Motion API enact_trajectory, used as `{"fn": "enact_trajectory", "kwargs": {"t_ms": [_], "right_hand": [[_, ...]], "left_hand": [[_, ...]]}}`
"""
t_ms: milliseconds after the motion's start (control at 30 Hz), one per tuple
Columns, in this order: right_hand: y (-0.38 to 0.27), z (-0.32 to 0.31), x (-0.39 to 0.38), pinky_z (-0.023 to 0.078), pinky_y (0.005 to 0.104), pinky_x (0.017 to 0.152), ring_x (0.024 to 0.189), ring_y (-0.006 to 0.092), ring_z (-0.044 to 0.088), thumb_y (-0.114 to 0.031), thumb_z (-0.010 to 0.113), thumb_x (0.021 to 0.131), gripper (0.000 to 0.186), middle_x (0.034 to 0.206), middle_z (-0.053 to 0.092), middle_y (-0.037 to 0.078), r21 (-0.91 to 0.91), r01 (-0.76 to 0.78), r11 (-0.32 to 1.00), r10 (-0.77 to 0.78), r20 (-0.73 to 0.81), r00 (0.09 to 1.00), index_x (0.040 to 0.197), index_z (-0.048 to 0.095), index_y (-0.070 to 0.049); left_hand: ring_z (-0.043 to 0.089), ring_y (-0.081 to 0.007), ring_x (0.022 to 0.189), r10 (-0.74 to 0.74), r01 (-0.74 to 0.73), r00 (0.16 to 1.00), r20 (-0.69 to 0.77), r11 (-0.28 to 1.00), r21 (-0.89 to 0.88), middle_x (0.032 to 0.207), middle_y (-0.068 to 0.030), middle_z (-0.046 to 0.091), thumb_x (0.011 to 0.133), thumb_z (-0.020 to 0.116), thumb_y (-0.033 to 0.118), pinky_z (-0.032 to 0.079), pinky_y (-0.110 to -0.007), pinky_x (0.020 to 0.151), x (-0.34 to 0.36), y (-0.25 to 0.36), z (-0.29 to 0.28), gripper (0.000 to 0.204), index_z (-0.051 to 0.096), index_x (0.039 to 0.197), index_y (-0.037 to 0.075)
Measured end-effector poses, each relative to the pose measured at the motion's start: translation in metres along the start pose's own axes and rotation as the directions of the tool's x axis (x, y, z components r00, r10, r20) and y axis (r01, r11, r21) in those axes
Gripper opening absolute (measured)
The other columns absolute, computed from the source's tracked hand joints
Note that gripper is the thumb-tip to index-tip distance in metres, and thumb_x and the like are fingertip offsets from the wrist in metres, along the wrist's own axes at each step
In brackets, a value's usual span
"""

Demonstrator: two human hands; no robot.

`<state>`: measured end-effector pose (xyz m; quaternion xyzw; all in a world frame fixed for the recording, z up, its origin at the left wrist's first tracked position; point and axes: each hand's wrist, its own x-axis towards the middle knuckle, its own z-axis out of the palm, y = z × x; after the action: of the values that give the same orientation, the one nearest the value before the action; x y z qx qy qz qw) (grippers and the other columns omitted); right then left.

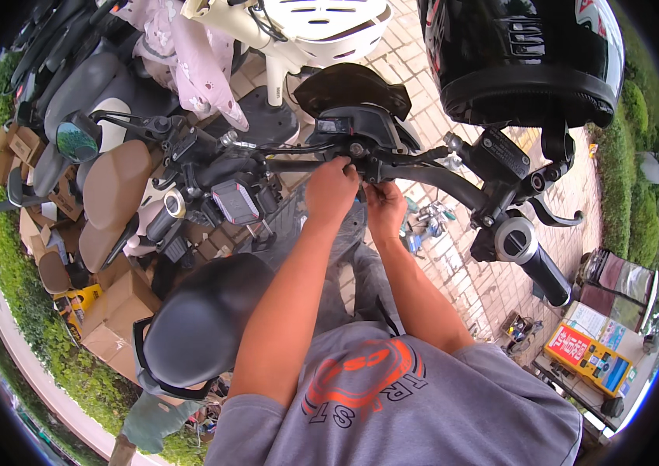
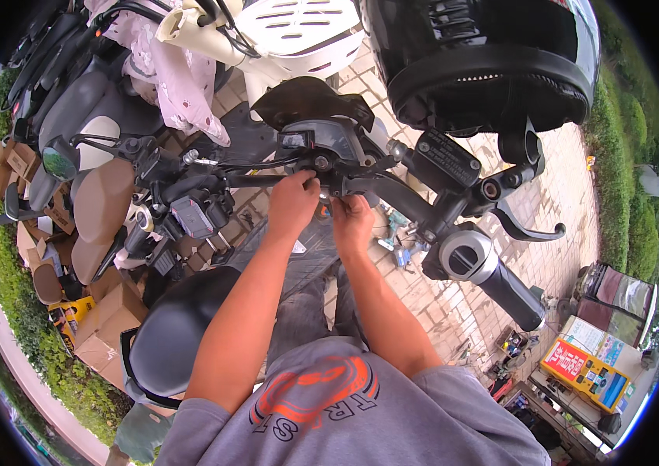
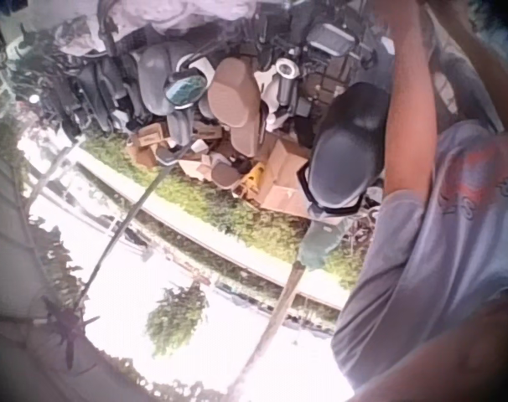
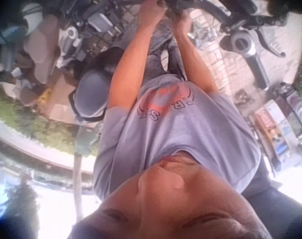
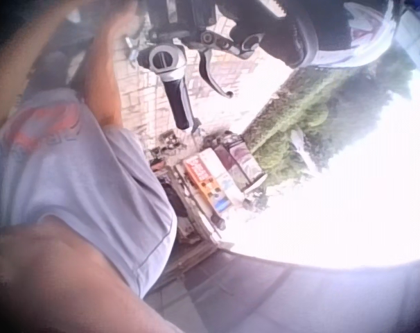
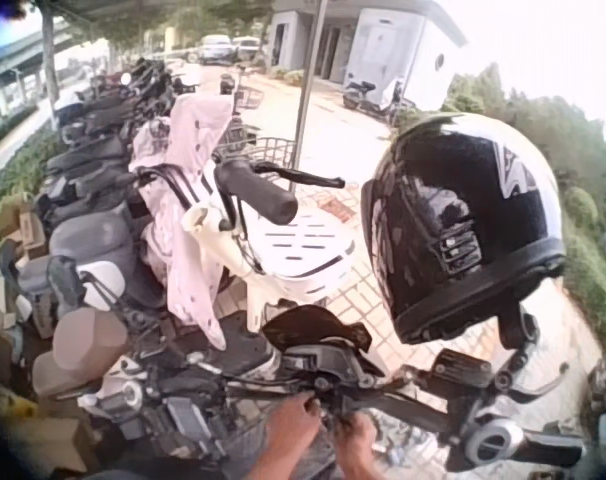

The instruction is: The person uses a screwdriver and pliers to adjust and tighten components on the handlebar and ignition area of a scooter. They repeatedly insert and turn the screwdriver, then switch to pliers to grip and rotate parts near the handlebar stem.

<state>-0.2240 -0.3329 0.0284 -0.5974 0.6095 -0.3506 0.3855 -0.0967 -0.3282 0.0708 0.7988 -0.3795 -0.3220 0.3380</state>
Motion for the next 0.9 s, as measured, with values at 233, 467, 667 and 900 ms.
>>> {"fn": "enact_trajectory", "kwargs": {"t_ms": [233, 467, 667, 900], "right_hand": [[-0.004, 0.0, 0.002, 0.036, 0.0194, 0.052, 0.059, 0.0032, 0.044, -0.007, 0.069, 0.083, 0.009, 0.067, 0.057, -0.003, 0.392, -0.316, 0.864, 0.293, 0.119, 0.949, 0.08, 0.062, 0.0], [0.0, 0.001, -0.008, 0.038, 0.0187, 0.053, 0.059, 0.0029, 0.046, -0.009, 0.07, 0.082, 0.012, 0.066, 0.056, -0.003, 0.373, -0.254, 0.893, 0.227, 0.116, 0.967, 0.082, 0.061, -0.001], [-0.008, -0.009, 0.0, 0.04, 0.0223, 0.052, 0.056, 0.0051, 0.047, -0.009, 0.071, 0.079, 0.017, 0.062, 0.056, 0.0, 0.112, -0.026, 0.993, 0.018, 0.074, 0.997, 0.075, 0.057, 0.0], [-0.018, -0.008, 0.006, 0.042, 0.0241, 0.052, 0.056, 0.0073, 0.05, -0.009, 0.072, 0.078, 0.02, 0.059, 0.057, 0.003, 0.055, -0.105, 0.993, 0.098, 0.117, 0.988, 0.068, 0.058, 0.002]], "left_hand": [[0.062, -0.0353, 0.082, -0.047, -0.025, 0.981, 0.187, 0.93, 0.366, 0.083, -0.0161, 0.065, 0.085, 0.051, 0.03, 0.05, -0.045, 0.072, 0.01, 0.026, -0.009, 0.027, 0.067, 0.088, 0.009], [0.064, -0.0341, 0.079, 0.065, -0.074, 0.996, 0.053, 0.981, 0.182, 0.08, -0.0162, 0.066, 0.085, 0.053, 0.026, 0.05, -0.043, 0.066, 0.006, 0.012, -0.006, 0.024, 0.068, 0.082, 0.007], [0.058, -0.0179, 0.063, -0.404, 0.332, 0.914, -0.023, 0.78, -0.531, 0.07, -0.0077, 0.061, 0.082, 0.058, 0.017, 0.044, -0.031, 0.058, -0.018, -0.009, 0.016, 0.017, 0.065, 0.082, 0.001], [0.05, -0.0043, 0.073, -0.499, 0.42, 0.83, 0.249, 0.265, -0.868, 0.084, 0.0022, 0.06, 0.084, 0.061, 0.016, 0.033, -0.021, 0.059, -0.053, -0.021, 0.06, 0.011, 0.061, 0.091, 0.007]]}}
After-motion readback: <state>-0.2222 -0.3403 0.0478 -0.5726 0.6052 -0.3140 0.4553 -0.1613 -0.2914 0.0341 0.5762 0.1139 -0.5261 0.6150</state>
